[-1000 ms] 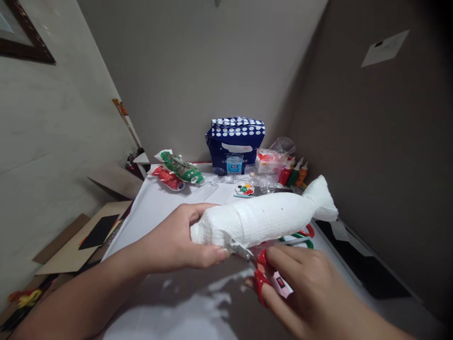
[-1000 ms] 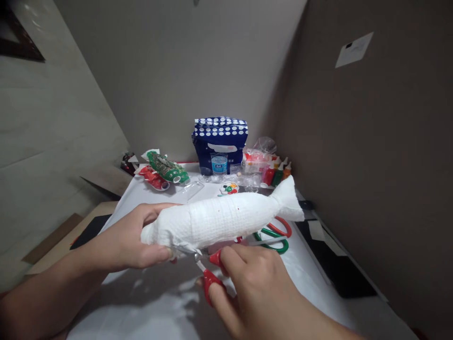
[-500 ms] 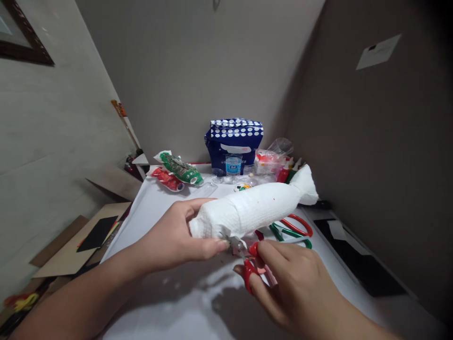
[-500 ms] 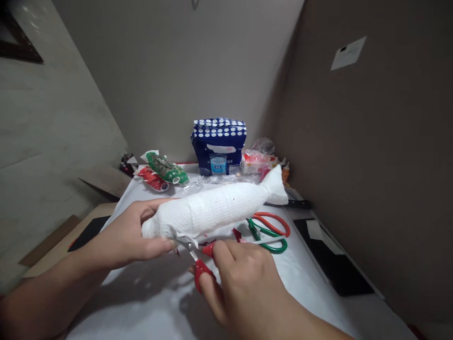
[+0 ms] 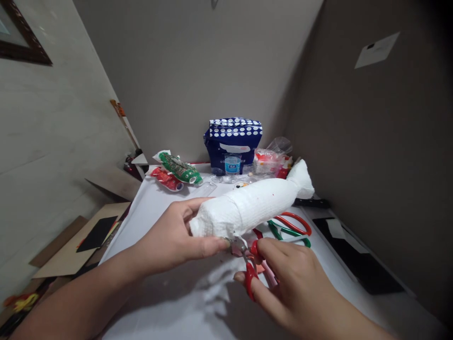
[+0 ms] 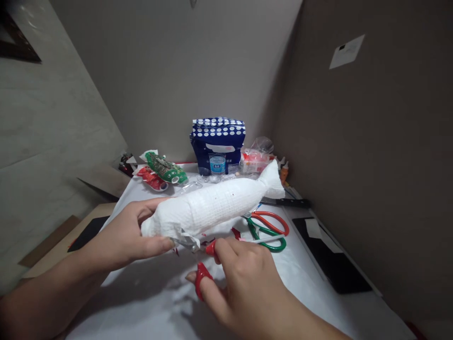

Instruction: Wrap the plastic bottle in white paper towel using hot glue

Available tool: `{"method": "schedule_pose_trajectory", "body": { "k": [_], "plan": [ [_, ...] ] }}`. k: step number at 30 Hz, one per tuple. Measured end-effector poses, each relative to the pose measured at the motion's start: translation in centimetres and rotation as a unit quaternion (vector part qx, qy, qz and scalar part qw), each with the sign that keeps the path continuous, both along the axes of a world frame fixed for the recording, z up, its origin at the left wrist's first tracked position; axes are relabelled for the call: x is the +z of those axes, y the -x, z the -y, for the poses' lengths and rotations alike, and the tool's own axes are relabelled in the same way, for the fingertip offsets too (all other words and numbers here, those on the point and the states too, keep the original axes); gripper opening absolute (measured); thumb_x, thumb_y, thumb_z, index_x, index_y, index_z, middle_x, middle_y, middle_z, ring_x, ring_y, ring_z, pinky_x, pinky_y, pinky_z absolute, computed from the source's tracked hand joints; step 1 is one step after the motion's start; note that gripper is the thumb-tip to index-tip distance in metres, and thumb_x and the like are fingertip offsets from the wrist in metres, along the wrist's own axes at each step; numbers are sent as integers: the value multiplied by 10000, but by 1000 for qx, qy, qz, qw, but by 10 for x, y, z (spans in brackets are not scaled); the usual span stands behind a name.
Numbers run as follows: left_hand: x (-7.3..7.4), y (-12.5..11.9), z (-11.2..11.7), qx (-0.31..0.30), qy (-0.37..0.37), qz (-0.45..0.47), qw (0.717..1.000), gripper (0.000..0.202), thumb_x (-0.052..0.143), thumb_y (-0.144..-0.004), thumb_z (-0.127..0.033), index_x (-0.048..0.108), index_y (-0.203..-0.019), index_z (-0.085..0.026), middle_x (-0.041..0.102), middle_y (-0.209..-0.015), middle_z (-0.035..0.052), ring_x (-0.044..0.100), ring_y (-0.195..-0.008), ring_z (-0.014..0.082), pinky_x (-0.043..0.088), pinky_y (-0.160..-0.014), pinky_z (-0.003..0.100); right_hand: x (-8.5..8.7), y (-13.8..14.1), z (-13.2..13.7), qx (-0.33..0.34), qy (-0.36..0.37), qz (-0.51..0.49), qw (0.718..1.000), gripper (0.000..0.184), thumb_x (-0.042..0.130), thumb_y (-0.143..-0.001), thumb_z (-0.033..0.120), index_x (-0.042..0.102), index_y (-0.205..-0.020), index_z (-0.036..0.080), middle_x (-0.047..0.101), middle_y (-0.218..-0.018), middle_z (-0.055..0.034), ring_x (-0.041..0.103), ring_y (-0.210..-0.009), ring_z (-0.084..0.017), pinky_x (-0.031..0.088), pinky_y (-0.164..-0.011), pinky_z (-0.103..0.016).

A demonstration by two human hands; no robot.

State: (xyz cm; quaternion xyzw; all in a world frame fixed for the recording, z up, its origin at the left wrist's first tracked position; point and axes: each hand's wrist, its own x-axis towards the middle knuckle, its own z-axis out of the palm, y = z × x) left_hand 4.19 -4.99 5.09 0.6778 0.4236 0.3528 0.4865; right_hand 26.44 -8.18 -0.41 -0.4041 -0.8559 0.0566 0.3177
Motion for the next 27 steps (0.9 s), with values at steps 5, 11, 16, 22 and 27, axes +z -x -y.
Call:
{"method": "schedule_pose_trajectory", "body": {
  "k": [5, 11, 16, 22, 27],
  "plan": [
    [1, -2, 2, 12, 21, 10, 1000, 584, 810, -680, -268, 627, -1226, -168, 748, -1026, 29, 675, -887, 187, 529, -742, 229, 0, 5, -1, -20, -26, -5, 999, 116, 563, -802, 229, 488, -717, 209, 575, -580, 8, 485, -457, -126, 308, -469, -240],
    [2, -5, 1, 22, 14, -1, 1000, 545, 792, -687, -262, 630, -1198, -159, 749, -1038, 44, 686, -890, 205, 537, -731, 244, -3, 7, -3, -28, -82, -13, 996, 117, 506, -805, 185, 462, -701, 215, 564, -559, 19, 487, -446, -123, 306, -479, -243],
    [1, -6, 2, 29, 10, -7, 999, 544, 787, -674, -243, 636, -1189, -154, 749, -1038, 49, 690, -889, 217, 541, -725, 251, -4, 6, -3, -1, -69, -36, 997, 141, 489, -809, 135, 451, -698, 212, 559, -550, 30, 474, -439, -106, 305, -475, -231],
    [1, -5, 4, 27, -6, -13, 1000, 560, 796, -662, -246, 636, -1190, -149, 752, -1003, 49, 688, -873, 221, 551, -716, 260, 7, 4, -3, 10, -16, -16, 1000, 126, 550, -786, 186, 464, -698, 213, 544, -571, 25, 456, -467, -116, 295, -477, -238],
    [3, -7, 5, 54, -33, -24, 998, 532, 787, -648, -212, 650, -1159, -155, 751, -1015, 47, 691, -908, 239, 561, -740, 270, 15, 1, -4, 12, -9, 12, 1000, 124, 541, -799, 201, 474, -696, 213, 556, -588, 18, 477, -484, -127, 301, -487, -247]
  ]
}}
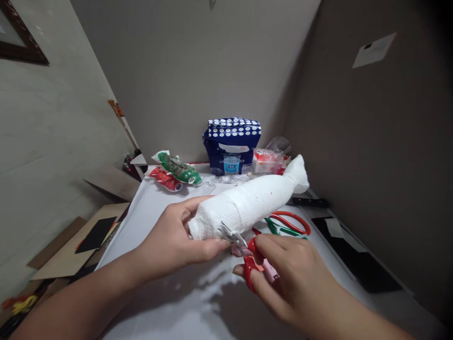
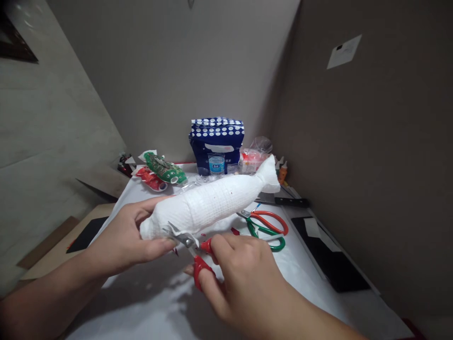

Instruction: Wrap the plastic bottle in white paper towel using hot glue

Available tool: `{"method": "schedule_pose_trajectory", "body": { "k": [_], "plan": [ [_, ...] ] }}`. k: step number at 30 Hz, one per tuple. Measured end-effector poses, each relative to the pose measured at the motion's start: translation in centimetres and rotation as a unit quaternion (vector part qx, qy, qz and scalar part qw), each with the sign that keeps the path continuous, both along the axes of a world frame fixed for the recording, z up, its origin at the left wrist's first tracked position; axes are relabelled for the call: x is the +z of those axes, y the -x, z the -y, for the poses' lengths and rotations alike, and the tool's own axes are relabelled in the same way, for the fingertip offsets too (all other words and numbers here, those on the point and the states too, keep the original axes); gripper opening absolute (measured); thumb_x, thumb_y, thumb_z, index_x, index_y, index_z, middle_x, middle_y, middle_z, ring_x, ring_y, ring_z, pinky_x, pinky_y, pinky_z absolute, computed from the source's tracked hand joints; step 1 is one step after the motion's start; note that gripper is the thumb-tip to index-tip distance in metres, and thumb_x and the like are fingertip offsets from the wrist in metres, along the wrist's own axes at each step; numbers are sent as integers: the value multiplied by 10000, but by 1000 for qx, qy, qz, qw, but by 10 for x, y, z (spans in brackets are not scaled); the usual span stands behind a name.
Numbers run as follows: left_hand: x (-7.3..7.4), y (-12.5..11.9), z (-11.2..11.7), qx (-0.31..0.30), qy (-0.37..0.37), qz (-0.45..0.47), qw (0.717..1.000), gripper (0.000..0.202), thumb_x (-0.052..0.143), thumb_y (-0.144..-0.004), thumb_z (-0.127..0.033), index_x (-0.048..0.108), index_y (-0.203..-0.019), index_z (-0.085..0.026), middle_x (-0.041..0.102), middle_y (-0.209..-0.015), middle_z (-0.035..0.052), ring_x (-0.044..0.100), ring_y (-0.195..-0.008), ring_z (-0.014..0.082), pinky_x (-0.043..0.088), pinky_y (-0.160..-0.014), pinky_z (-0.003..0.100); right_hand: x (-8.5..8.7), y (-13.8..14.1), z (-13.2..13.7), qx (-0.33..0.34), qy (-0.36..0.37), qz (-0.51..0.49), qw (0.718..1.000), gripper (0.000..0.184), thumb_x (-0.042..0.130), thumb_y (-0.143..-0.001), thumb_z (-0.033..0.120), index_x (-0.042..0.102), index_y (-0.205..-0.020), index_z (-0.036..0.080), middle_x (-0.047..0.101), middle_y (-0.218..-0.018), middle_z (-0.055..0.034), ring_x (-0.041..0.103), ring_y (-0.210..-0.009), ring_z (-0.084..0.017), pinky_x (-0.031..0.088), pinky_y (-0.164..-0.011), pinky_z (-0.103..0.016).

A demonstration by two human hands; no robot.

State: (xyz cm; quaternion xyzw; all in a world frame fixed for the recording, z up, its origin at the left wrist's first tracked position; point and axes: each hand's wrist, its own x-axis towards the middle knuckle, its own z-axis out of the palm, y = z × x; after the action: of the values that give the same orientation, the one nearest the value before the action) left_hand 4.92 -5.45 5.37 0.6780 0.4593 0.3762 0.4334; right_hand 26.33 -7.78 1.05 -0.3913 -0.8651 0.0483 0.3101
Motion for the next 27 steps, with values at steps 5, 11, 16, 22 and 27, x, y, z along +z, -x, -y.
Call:
{"method": "schedule_pose_trajectory", "body": {
  "k": [5, 11, 16, 22, 27],
  "plan": [
    [-1, -1, 0, -10, -16, -9, 1000, 538, 769, -634, -161, 654, -1160, -172, 757, -987, 34, 705, -884, 239, 572, -712, 263, -3, -7, 0, 5, 0, 21, 1000, 139, 522, -809, 174, 470, -685, 210, 569, -585, 20, 497, -479, -124, 296, -487, -254],
    [-3, 1, 1, -10, -39, -24, 999, 558, 767, -633, -125, 645, -1171, -200, 743, -1055, 10, 697, -934, 209, 556, -769, 226, 1, -14, -2, 3, 2, 49, 999, 97, 524, -822, 195, 537, -727, 215, 609, -628, 12, 536, -513, -147, 296, -513, -276],
    [-2, 1, 2, 3, -41, -43, 998, 577, 754, -639, -130, 627, -1200, -182, 742, -1037, 20, 697, -904, 209, 553, -751, 230, 9, -13, -6, -9, -8, 90, 996, 111, 552, -805, 238, 543, -696, 220, 597, -619, 7, 514, -505, -160, 270, -521, -293],
    [0, -1, 0, 22, -49, -66, 996, 501, 751, -610, -161, 666, -1103, -155, 745, -983, 38, 697, -867, 230, 556, -723, 256, 7, -14, -10, -5, -35, 89, 995, 154, 506, -823, 191, 535, -673, 213, 563, -559, 19, 475, -467, -140, 245, -509, -285],
    [-2, 0, -3, 21, -34, -88, 995, 522, 758, -613, -185, 666, -1127, -164, 747, -978, 42, 692, -825, 220, 549, -675, 252, -1, -16, -10, -1, -9, 85, 996, 170, 498, -844, 181, 545, -681, 203, 583, -581, 9, 469, -475, -135, 244, -512, -287]
  ]
}}
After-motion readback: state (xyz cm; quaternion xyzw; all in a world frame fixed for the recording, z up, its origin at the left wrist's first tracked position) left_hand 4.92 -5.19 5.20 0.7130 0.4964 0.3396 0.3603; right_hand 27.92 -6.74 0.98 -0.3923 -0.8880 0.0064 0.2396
